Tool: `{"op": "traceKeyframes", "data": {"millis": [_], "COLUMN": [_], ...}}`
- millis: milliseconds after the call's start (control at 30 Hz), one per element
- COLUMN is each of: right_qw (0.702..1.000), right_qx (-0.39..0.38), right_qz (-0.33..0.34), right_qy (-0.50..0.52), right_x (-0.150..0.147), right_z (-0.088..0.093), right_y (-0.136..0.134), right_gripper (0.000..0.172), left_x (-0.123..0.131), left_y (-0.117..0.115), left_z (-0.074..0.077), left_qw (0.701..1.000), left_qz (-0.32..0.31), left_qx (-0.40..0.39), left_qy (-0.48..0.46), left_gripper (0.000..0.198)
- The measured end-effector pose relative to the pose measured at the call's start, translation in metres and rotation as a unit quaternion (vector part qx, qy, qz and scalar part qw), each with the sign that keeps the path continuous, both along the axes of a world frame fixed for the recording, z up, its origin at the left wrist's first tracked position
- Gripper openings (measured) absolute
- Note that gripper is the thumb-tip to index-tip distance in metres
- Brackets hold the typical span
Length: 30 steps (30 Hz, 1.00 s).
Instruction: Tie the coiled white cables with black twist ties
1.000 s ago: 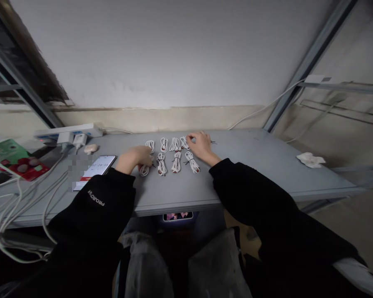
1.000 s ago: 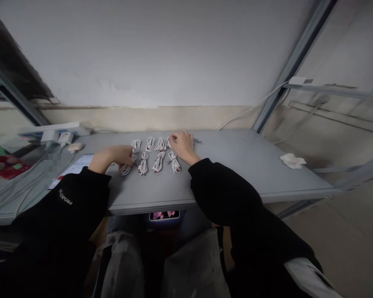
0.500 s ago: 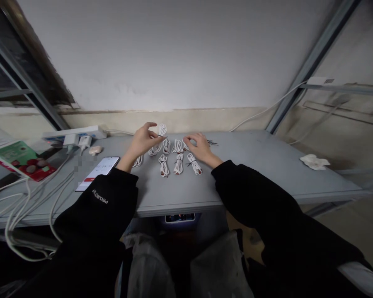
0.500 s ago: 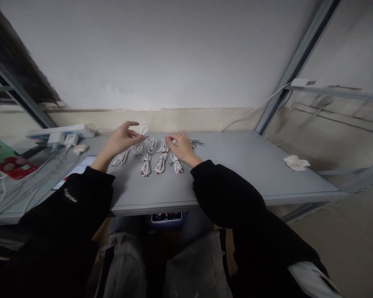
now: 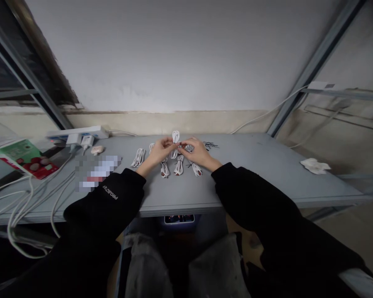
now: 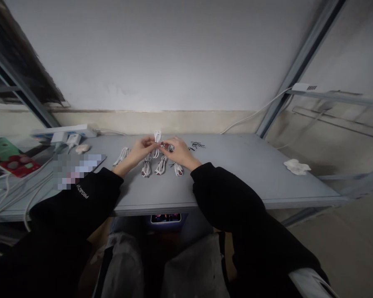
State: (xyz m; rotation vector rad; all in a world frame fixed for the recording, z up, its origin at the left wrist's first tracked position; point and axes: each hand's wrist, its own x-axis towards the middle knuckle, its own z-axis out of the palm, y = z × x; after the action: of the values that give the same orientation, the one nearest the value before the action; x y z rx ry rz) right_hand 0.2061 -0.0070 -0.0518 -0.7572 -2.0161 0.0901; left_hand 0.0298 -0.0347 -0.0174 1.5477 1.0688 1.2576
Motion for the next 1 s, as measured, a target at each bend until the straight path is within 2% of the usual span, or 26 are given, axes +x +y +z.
{"op": "traceKeyframes", "data": {"millis": [100, 333, 700, 1000], "right_qw": [1.0, 1.0, 1.0, 1.0], "right_qx": [0.004, -0.016, 0.002, 0.005], "right_qz": [0.007, 0.001, 0.009, 0.004], "right_qy": [0.009, 0.019, 0.02, 0.016], "right_x": [0.0, 0.001, -0.001, -0.003], "right_z": [0.0, 0.001, -0.001, -0.001], "right_y": [0.0, 0.001, 0.0, -0.002], "right_gripper": [0.006, 0.009, 0.012, 0.009], "left_x": [-0.002, -0.004, -0.003, 0.001], "left_y": [0.002, 0.004, 0.003, 0.005], "left_z": [-0.002, -0.006, -0.006, -0.012], "left_qw": [1.0, 0.999, 0.997, 0.98], "left_qz": [-0.027, -0.04, -0.046, -0.007], "left_qx": [0.003, -0.006, 0.002, 0.098], "left_qy": [0.011, 0.027, 0.068, 0.173], "left_gripper": [0.01, 0.023, 0.014, 0.022]}}
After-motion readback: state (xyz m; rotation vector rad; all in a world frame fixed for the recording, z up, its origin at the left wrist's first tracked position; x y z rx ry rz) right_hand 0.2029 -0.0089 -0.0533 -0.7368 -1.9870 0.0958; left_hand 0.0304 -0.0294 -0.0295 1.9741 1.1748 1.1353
